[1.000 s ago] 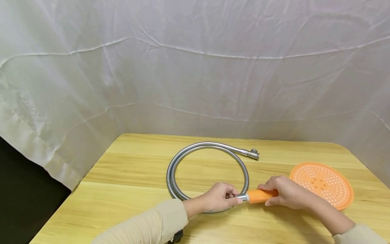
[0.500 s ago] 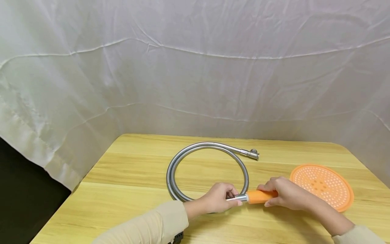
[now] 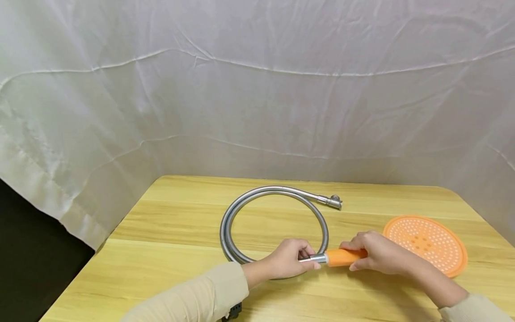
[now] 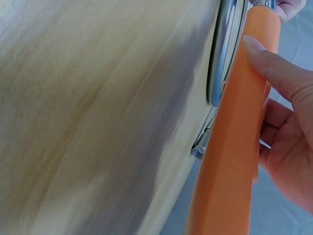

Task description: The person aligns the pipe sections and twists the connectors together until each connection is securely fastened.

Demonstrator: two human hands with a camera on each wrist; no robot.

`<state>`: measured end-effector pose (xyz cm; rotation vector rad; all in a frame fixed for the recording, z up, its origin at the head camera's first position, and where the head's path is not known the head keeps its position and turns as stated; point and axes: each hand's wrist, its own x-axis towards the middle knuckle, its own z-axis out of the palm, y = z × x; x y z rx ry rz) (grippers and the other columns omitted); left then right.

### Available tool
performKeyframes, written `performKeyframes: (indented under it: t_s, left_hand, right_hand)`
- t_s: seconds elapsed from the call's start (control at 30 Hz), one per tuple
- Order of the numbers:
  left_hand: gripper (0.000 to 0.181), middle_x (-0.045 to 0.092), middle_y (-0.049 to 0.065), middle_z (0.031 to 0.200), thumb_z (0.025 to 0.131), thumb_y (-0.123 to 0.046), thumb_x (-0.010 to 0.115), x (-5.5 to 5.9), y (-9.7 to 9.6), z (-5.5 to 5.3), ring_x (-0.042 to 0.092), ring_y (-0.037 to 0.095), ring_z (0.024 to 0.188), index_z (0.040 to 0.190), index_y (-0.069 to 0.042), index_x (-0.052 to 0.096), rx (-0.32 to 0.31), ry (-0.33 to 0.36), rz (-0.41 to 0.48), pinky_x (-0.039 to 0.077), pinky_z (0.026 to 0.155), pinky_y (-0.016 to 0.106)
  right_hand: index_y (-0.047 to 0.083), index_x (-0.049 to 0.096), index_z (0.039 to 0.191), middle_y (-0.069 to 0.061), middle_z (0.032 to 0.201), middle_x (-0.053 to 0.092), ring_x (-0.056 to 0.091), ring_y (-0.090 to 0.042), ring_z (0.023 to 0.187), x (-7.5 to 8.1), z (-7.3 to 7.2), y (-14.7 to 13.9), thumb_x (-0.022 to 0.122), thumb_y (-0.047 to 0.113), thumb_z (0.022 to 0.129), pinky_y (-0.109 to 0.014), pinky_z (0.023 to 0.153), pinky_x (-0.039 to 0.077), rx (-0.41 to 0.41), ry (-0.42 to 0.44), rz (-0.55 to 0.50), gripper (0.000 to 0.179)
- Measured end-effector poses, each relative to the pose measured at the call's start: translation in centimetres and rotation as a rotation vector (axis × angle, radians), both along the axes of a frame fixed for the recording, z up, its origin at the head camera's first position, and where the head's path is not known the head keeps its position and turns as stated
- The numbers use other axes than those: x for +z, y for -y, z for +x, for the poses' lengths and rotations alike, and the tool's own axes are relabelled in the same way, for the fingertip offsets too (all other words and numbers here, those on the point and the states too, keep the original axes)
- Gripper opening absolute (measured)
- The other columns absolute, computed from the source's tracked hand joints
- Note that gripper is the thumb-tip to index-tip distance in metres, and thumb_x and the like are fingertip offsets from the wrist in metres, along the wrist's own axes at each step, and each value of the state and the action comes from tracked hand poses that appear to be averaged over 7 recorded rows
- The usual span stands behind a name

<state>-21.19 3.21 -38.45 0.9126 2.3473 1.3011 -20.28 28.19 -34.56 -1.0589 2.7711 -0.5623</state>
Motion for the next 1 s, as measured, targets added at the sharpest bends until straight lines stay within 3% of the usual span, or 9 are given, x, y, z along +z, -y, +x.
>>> performKeyframes:
  t_s: [0.2, 0.3, 0.43, 0.53, 1.0]
  left_hand:
    - [0.019, 0.059, -0.004, 0.074, 0.081, -0.014, 0.071, 0.0, 0.1, -0.1, 0.049, -0.004, 0.063, 0.094, -0.002, 0.064, -0.004, 0.034, 0.024, 0.046, 0.06, 0.011]
    - [0.022, 0.061, -0.003, 0.073, 0.085, -0.017, 0.067, 0.2, 0.2, -0.2, 0.05, -0.003, 0.062, 0.1, 0.0, 0.064, -0.026, 0.086, 0.033, 0.046, 0.058, 0.012]
    - [0.025, 0.067, 0.007, 0.078, 0.092, -0.017, 0.058, 0.5, 0.4, -0.2, 0.052, 0.0, 0.061, 0.105, 0.002, 0.064, -0.076, 0.182, 0.043, 0.045, 0.055, 0.013]
    - [0.023, 0.069, 0.012, 0.081, 0.093, -0.015, 0.056, 0.7, 0.5, -0.2, 0.052, 0.0, 0.06, 0.105, 0.002, 0.065, -0.095, 0.212, 0.044, 0.044, 0.054, 0.012]
    - [0.017, 0.068, 0.001, 0.075, 0.089, -0.012, 0.061, 1.1, 0.5, 0.1, 0.048, -0.005, 0.058, 0.099, 0.0, 0.068, -0.075, 0.084, -0.008, 0.043, 0.054, 0.01]
  right_hand:
    - [-0.001, 0.067, 0.108, -0.007, 0.097, 0.072, 0.056, -0.002, 0.08, 0.0, 0.0, 0.0, 0.076, 0.035, 0.072, -0.024, 0.068, 0.049, 0.001, 0.017, -0.001, 0.052]
    - [-0.001, 0.067, 0.108, -0.007, 0.098, 0.072, 0.055, -0.001, 0.08, 0.1, 0.0, 0.1, 0.076, 0.035, 0.072, -0.024, 0.068, 0.049, 0.003, 0.021, -0.003, 0.052]
    - [-0.001, 0.067, 0.108, -0.008, 0.099, 0.072, 0.056, -0.001, 0.08, 0.3, 0.0, 0.2, 0.076, 0.034, 0.072, -0.024, 0.068, 0.049, 0.006, 0.016, 0.001, 0.051]
    - [-0.001, 0.067, 0.108, -0.009, 0.099, 0.072, 0.057, -0.002, 0.08, 0.4, 0.1, 0.2, 0.076, 0.034, 0.072, -0.025, 0.069, 0.05, 0.005, 0.014, 0.006, 0.052]
    - [-0.003, 0.067, 0.108, -0.009, 0.098, 0.072, 0.054, 0.001, 0.079, 0.8, 0.2, 0.5, 0.076, 0.035, 0.072, -0.023, 0.066, 0.048, -0.014, 0.047, -0.006, 0.053]
